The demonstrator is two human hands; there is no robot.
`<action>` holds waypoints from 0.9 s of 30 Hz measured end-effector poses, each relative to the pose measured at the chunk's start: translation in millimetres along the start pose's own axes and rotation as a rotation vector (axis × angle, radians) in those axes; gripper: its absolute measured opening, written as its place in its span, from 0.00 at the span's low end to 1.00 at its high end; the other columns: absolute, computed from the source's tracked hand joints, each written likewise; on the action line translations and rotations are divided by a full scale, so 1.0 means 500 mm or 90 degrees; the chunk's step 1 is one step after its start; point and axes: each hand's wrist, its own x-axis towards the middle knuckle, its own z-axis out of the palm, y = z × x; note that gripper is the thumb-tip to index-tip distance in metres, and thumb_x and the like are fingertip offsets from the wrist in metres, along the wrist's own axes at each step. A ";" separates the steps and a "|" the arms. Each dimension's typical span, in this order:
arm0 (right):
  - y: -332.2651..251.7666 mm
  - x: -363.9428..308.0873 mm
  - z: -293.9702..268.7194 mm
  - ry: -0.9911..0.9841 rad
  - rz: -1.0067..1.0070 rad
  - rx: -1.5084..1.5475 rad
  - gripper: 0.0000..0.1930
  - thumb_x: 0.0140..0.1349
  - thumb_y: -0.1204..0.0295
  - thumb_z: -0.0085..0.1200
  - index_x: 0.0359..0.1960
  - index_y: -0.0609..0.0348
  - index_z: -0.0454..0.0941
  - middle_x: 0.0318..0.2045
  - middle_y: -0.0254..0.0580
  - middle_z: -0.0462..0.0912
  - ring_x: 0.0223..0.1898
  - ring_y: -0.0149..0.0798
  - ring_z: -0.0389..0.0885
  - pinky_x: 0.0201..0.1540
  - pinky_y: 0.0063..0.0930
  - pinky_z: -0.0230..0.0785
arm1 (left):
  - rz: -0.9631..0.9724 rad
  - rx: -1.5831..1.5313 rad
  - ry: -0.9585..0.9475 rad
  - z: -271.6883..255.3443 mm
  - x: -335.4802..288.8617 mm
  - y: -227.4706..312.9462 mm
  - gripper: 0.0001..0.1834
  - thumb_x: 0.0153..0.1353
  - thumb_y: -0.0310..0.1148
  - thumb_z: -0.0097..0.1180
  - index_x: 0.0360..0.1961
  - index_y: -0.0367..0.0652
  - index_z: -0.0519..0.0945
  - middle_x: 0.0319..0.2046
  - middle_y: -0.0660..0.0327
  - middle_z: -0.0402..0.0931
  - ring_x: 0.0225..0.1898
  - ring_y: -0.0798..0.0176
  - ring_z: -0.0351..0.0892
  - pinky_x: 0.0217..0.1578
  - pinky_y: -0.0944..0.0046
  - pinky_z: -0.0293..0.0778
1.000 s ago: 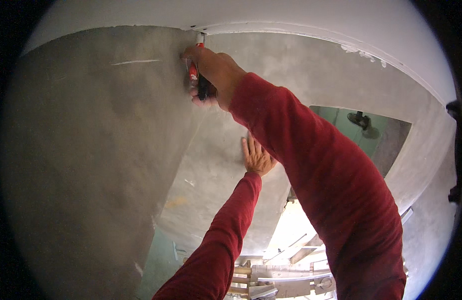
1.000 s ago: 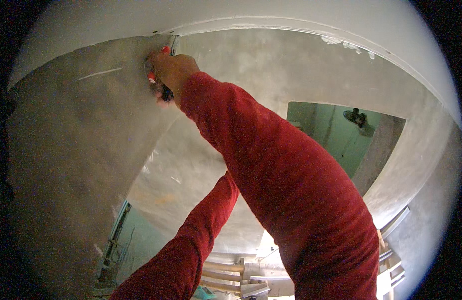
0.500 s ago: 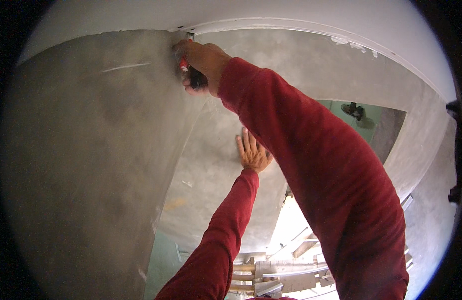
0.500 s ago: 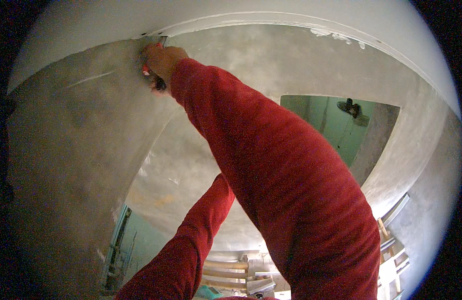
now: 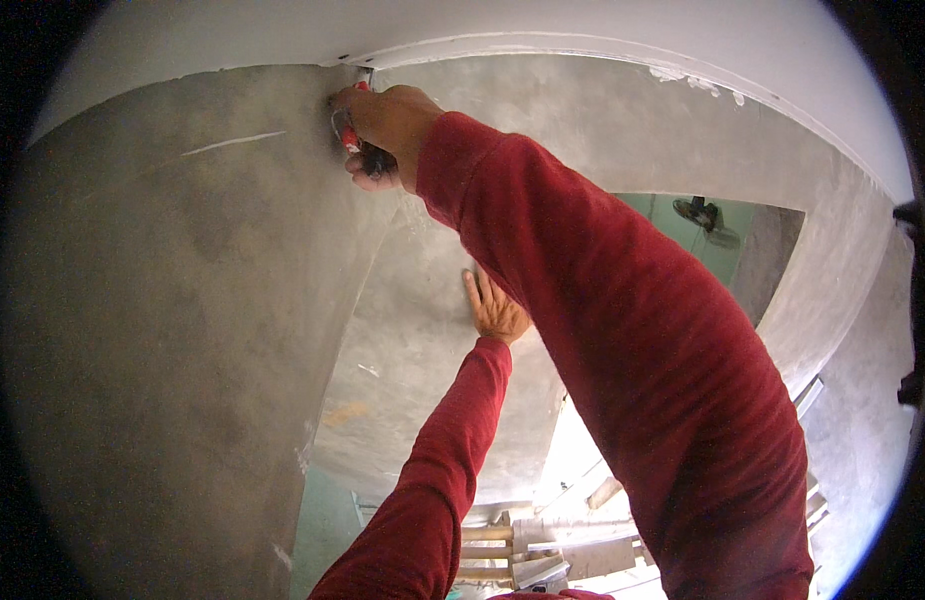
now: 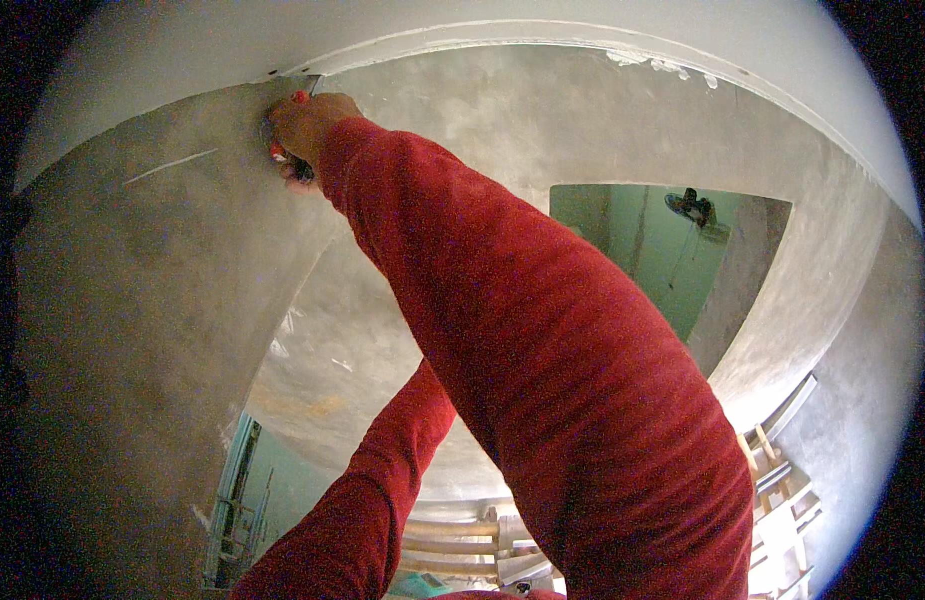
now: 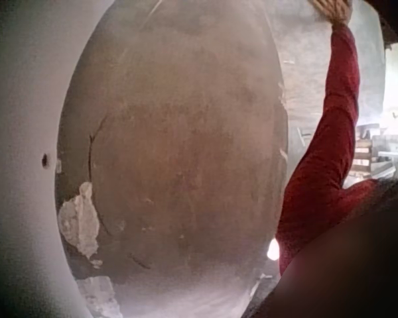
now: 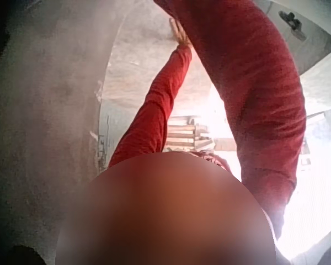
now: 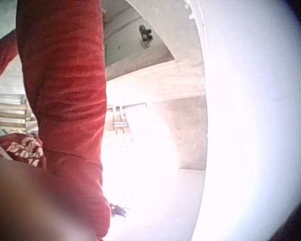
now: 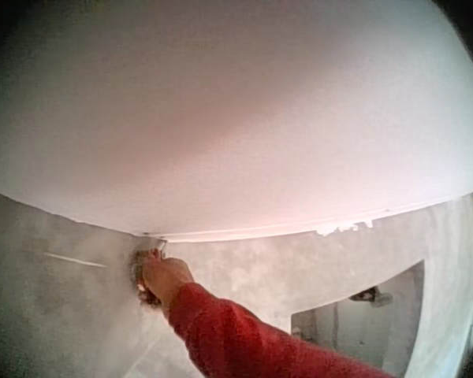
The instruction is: The person measures a metal channel with a tape measure, marks it, and cuts it with tin snips. They then position the cut channel against a wall and secure it using the snips.
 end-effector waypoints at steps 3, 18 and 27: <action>-0.007 0.004 0.009 0.093 0.132 -0.014 0.12 0.66 0.61 0.54 0.35 0.56 0.71 0.24 0.38 0.74 0.21 0.39 0.76 0.21 0.35 0.76 | 0.003 0.029 0.008 0.000 0.002 0.001 0.47 0.60 0.67 0.42 0.73 0.48 0.57 0.72 0.44 0.51 0.73 0.37 0.44 0.71 0.33 0.28; -0.061 -0.037 0.042 0.137 0.202 -0.105 0.10 0.68 0.62 0.52 0.36 0.55 0.72 0.23 0.38 0.73 0.19 0.34 0.73 0.19 0.32 0.73 | -0.003 0.112 -0.059 -0.003 0.004 0.002 0.46 0.62 0.67 0.39 0.75 0.52 0.53 0.74 0.48 0.49 0.74 0.37 0.40 0.71 0.34 0.27; -0.054 -0.046 0.027 0.040 0.096 -0.238 0.12 0.71 0.64 0.45 0.53 0.46 0.74 0.29 0.40 0.76 0.22 0.35 0.78 0.23 0.31 0.80 | -0.003 0.044 -0.028 0.007 0.002 -0.001 0.49 0.59 0.71 0.40 0.73 0.50 0.56 0.73 0.44 0.50 0.73 0.36 0.42 0.71 0.33 0.28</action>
